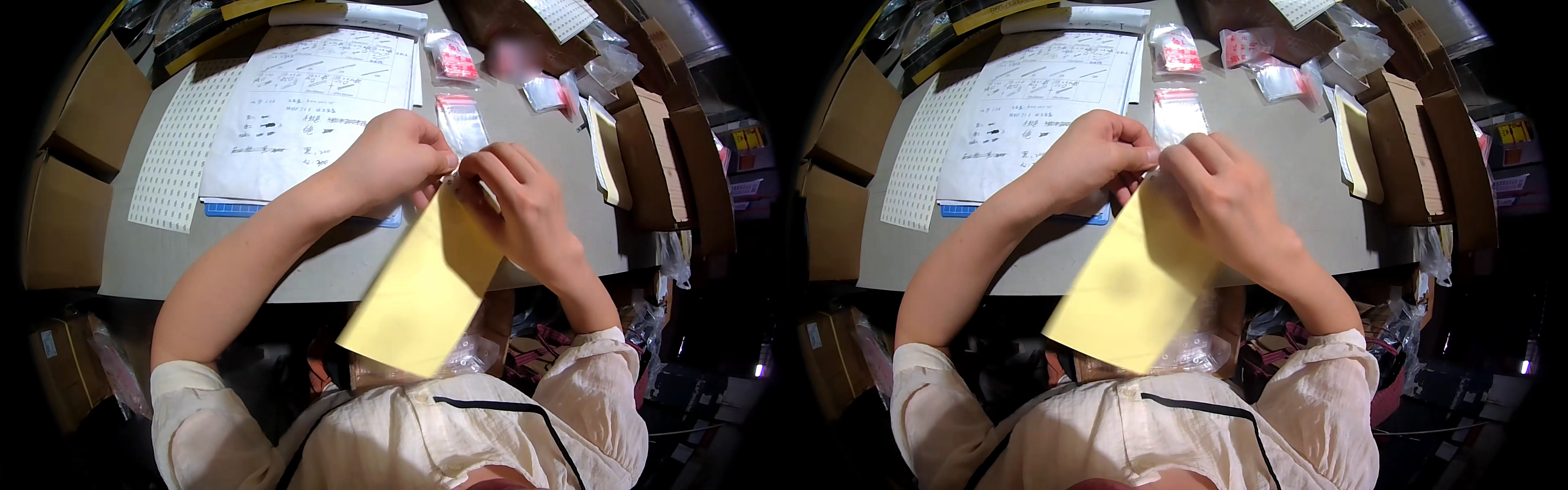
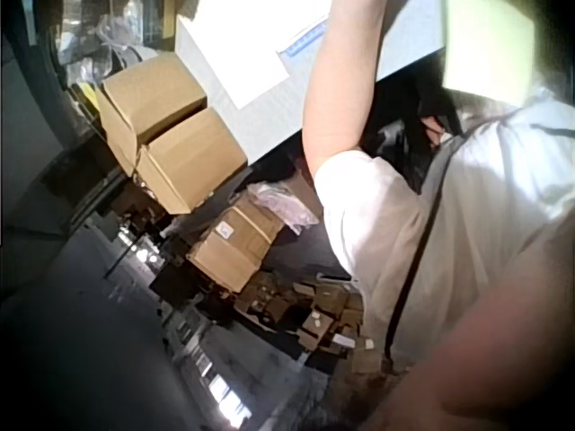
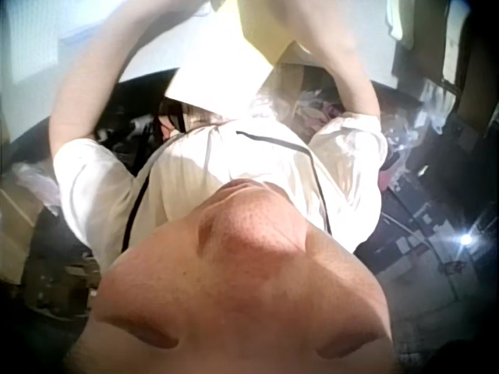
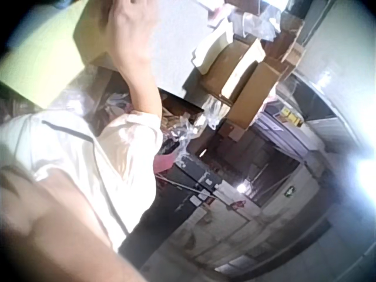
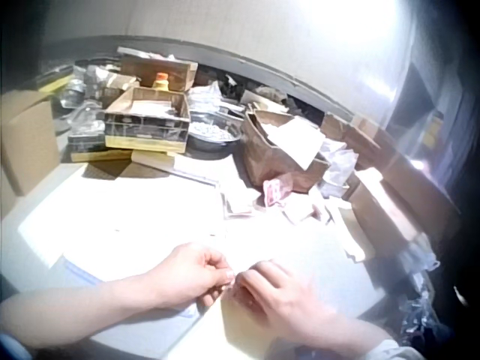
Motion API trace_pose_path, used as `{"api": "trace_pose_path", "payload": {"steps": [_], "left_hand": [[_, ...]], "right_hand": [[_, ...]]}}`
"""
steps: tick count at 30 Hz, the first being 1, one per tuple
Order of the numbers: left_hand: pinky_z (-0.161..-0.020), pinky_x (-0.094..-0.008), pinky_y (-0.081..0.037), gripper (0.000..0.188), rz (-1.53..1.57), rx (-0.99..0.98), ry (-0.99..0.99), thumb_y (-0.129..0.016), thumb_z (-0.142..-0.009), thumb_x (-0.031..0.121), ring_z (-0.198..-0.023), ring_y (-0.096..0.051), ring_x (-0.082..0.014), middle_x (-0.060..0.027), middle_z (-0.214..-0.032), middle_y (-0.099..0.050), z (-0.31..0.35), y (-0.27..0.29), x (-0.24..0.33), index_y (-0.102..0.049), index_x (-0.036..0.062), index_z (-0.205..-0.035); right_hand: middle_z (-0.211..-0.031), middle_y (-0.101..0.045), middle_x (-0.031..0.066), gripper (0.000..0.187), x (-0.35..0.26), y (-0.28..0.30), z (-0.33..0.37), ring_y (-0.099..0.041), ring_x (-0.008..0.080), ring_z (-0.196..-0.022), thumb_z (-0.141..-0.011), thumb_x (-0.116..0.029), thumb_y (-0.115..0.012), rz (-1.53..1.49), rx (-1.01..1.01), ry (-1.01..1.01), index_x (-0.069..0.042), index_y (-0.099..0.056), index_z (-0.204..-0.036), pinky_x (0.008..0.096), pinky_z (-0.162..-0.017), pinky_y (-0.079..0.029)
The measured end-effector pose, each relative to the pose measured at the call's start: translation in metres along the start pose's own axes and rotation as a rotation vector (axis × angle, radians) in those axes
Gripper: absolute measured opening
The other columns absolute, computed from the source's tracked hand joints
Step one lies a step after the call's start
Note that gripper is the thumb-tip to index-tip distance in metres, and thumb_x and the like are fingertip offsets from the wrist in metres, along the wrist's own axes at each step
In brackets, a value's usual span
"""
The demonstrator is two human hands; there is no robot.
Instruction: The person applies small white stickers from a sheet onto a yellow paper envelope. They peel each sticker individually and press it onto the envelope surface, repeating the process for multiple stickers. The person also handles a small plastic bag containing red items and a roll of bubble wrap during the task.
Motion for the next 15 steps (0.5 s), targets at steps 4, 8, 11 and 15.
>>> {"api": "trace_pose_path", "payload": {"steps": [4,8,11,15], "left_hand": [[-0.061,-0.025,-0.049,0.015,-0.181,0.053,-0.063,-0.069,-0.093,0.011,-0.068,-0.058,-0.0073,0.0002,-0.076,-0.064,-0.006,0.002,-0.008,-0.069,-0.0002,-0.084],[-0.064,-0.0246,-0.048,0.014,-0.215,0.041,-0.087,-0.07,-0.093,0.011,-0.069,-0.058,-0.0066,-0.0005,-0.077,-0.065,-0.007,-0.002,-0.004,-0.069,-0.0018,-0.086],[-0.065,-0.026,-0.048,0.017,-0.266,0.055,-0.108,-0.07,-0.092,0.013,-0.07,-0.058,-0.0076,-0.0019,-0.077,-0.066,-0.007,-0.002,-0.006,-0.07,-0.0035,-0.089],[-0.067,-0.0278,-0.05,0.021,-0.331,0.047,-0.113,-0.07,-0.091,0.016,-0.071,-0.06,-0.0095,-0.0043,-0.078,-0.068,-0.003,0.0,0.0,-0.072,-0.0046,-0.091]], "right_hand": [[-0.089,-0.062,0.0032,0.021,0.02,0.015,-0.011,-0.062,0.0151,-0.079,-0.081,0.002,-0.07,-0.546,-0.059,-0.144,-0.001,-0.064,-0.101,0.0298,-0.073,-0.05],[-0.072,-0.061,0.0013,0.011,0.096,0.011,-0.045,-0.059,0.0074,-0.066,-0.088,-0.007,-0.065,-0.625,-0.308,-0.438,0.002,-0.065,-0.095,0.0239,-0.06,-0.047],[-0.075,-0.065,0.0049,0.017,0.119,-0.008,-0.063,-0.062,0.0096,-0.065,-0.088,-0.013,-0.067,-0.515,-0.519,-0.455,0.002,-0.068,-0.098,0.0262,-0.058,-0.049],[-0.076,-0.064,0.0031,0.018,0.125,-0.022,-0.065,-0.058,0.0083,-0.062,-0.091,-0.016,-0.067,-0.347,-0.525,-0.462,0.0,-0.066,-0.098,0.0259,-0.051,-0.045]]}}
Point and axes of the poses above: each hand's wrist, its own z-axis away from the middle knuckle, its own y-axis out of the back of the hand, x = y × z, the point moved 3 cm from there along -z, towards the middle knuckle
